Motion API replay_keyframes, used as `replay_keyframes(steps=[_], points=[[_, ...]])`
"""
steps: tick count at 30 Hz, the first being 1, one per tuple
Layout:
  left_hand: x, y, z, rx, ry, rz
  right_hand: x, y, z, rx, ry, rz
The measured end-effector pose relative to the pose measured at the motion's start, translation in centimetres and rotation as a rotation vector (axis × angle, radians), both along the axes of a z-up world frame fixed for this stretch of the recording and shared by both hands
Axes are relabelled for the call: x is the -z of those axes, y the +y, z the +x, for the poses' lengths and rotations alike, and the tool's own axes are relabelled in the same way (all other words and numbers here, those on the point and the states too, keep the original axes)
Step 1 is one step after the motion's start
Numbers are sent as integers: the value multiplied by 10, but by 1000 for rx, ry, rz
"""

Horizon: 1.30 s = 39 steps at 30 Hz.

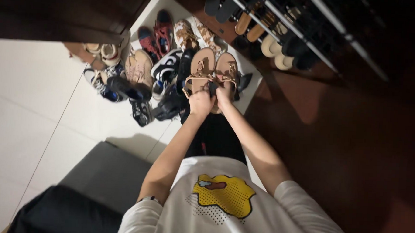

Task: Organizing various pairs of shoes and placing them onto a shoe rack.

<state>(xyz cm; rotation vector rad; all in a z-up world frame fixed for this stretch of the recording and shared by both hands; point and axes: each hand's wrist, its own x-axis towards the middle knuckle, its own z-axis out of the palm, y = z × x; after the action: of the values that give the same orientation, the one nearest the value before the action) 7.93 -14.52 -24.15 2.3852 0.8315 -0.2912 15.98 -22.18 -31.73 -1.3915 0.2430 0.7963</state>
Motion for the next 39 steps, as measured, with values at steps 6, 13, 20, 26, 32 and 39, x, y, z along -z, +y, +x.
replay_keyframes(steps=[6, 13, 20, 26, 32, 39], points=[[98, 22, 43, -9, -7, 81, 115, 20, 40, 25, -44, -105], [227, 62, 91, 79, 135, 75, 217, 68, 89, 73, -54, -93], [279, 107, 117, 57, -168, 307, 280, 116, 118, 182, -132, 41], [316, 128, 142, 84, -260, 334, 340, 137, 148, 249, -246, 144], [360, 147, 174, 71, -312, 359, 365, 140, 182, 43, -370, 20], [372, 152, 197, -19, -346, 282, 308, 128, 154, -190, -682, -567]])
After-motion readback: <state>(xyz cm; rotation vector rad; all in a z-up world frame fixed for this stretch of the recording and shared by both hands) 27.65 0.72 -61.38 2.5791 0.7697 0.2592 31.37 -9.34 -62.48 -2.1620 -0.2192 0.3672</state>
